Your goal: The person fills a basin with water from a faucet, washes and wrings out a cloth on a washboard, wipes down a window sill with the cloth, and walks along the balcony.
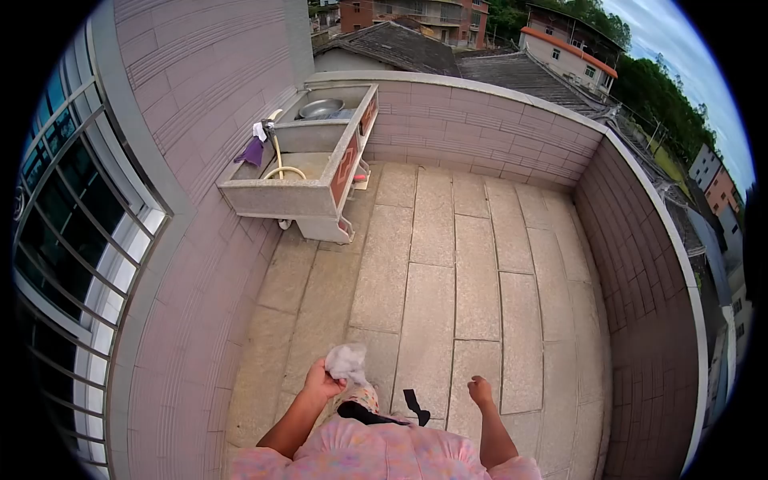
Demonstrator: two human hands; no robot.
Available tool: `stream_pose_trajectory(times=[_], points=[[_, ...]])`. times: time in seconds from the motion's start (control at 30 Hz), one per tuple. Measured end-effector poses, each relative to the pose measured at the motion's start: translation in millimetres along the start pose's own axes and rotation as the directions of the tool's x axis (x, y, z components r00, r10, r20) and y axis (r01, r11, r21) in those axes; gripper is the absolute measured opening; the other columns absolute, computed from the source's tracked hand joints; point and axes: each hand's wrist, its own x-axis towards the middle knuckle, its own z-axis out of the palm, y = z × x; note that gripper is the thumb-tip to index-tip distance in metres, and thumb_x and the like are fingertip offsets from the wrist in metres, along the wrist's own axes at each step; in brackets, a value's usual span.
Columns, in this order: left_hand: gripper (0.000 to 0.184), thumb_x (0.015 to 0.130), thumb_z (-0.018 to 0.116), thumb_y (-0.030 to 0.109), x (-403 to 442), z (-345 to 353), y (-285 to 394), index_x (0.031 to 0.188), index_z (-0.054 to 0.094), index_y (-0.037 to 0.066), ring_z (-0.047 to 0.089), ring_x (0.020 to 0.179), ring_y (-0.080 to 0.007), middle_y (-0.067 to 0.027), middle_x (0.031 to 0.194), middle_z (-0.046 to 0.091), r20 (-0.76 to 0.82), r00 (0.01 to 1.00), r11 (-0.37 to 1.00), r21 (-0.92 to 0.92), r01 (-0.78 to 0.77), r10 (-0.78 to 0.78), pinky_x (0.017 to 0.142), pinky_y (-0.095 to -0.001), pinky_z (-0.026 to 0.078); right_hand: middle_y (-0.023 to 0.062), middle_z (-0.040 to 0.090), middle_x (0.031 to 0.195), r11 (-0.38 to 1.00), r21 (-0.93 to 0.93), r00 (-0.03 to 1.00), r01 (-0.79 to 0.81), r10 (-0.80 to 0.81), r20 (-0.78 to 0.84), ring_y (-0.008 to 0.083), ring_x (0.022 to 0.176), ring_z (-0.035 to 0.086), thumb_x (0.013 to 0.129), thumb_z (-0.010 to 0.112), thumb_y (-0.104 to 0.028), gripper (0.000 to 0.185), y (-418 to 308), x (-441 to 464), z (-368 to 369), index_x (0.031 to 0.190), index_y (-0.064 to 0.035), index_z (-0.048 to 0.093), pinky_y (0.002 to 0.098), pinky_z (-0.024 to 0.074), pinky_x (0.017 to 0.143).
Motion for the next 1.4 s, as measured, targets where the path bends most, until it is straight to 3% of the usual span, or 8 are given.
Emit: stream_pose_trajectory(times=[0.17,0.4,0.77,0.97,1.03,1.13,1.17,1.4], points=[[0.024,0.080,0.040,0.030,105,116,74,0.090,0.058,0.018,0.053,0.068,-0.0164,0.0005,0.083,0.059,0.055,0.998,0.995,0.097,-0.031,0.026,0.045,-0.0271,0.037,0.0196,0.061,0.075,0.950,0.275,0.989,0.145,-0.136,-0.053,0.0280,0.068,0.061,0.074,0.053,-0.015,0.031,-86,169,-34,0.099,0.0028,0.056,0.0353,0.0471,0.061],[0.022,0.081,0.042,0.031,200,260,136,0.092,0.058,0.020,0.053,0.067,-0.0136,0.0033,0.082,0.060,0.133,0.988,0.976,0.214,0.047,-0.077,0.046,-0.0261,0.035,0.0180,0.059,0.095,0.989,-0.140,0.891,-0.041,0.099,0.444,0.0310,0.094,0.055,0.072,0.055,-0.028,0.035,-41,227,2,0.098,-0.0065,0.060,0.0360,0.0437,0.081],[0.024,0.083,0.042,0.034,324,462,247,0.085,0.057,0.016,0.052,0.058,-0.0137,0.0012,0.073,0.059,0.260,0.964,0.932,0.332,-0.146,0.059,0.040,-0.0285,0.034,0.0152,0.060,0.094,0.979,-0.176,0.853,-0.102,0.177,0.491,0.0304,0.091,0.056,0.072,0.052,-0.031,0.031,-61,463,22,0.091,-0.0074,0.062,0.0378,0.0453,0.078],[0.030,0.080,0.044,0.027,375,552,315,0.101,0.056,0.009,0.061,0.080,-0.0171,-0.0040,0.094,0.061,0.361,0.918,0.918,0.283,-0.278,0.167,0.052,-0.0303,0.047,0.0136,0.061,0.093,0.892,-0.369,0.840,0.261,-0.022,0.542,0.0301,0.090,0.057,0.072,0.051,-0.032,0.030,3,667,17,0.086,-0.0079,0.064,0.0388,0.0461,0.077],[0.033,0.078,0.043,0.025,391,584,338,0.104,0.055,0.007,0.060,0.084,-0.0191,-0.0058,0.098,0.060,0.360,0.902,0.933,0.171,-0.316,0.239,0.060,-0.0323,0.050,0.0130,0.062,0.089,0.508,-0.488,0.683,0.710,-0.330,0.651,0.0286,0.084,0.059,0.070,0.051,-0.025,0.024,-7,765,-15,0.079,-0.0064,0.064,0.0395,0.0472,0.073],[0.031,0.078,0.044,0.024,390,636,365,0.100,0.056,0.007,0.060,0.083,-0.0200,-0.0059,0.094,0.061,0.315,0.879,0.922,0.029,-0.387,0.359,0.063,-0.0330,0.049,0.0176,0.062,0.082,0.998,0.042,0.975,-0.053,0.042,0.219,0.0317,0.080,0.059,0.069,0.051,-0.020,0.022,-172,826,-154,0.080,-0.0050,0.063,0.0383,0.0468,0.072],[0.029,0.078,0.046,0.026,393,652,373,0.098,0.057,0.008,0.060,0.080,-0.0192,-0.0050,0.091,0.062,0.276,0.866,0.905,-0.035,-0.424,0.417,0.060,-0.0330,0.048,0.0138,0.062,0.077,0.739,-0.421,0.850,0.526,-0.463,0.250,0.0229,0.074,0.061,0.069,0.059,-0.019,0.020,-146,887,-139,0.082,-0.0040,0.064,0.0348,0.0493,0.065],[0.038,0.076,0.045,0.019,443,718,450,0.107,0.050,-0.001,0.055,0.093,-0.0261,-0.0137,0.102,0.057,0.324,0.772,0.837,-0.215,-0.502,0.547,0.085,-0.0390,0.042,0.0191,0.061,0.085,0.944,0.271,0.944,0.187,-0.249,0.215,0.0272,0.080,0.059,0.074,0.054,-0.019,0.031,-316,990,-155,0.098,0.0000,0.059,0.0332,0.0468,0.070]])
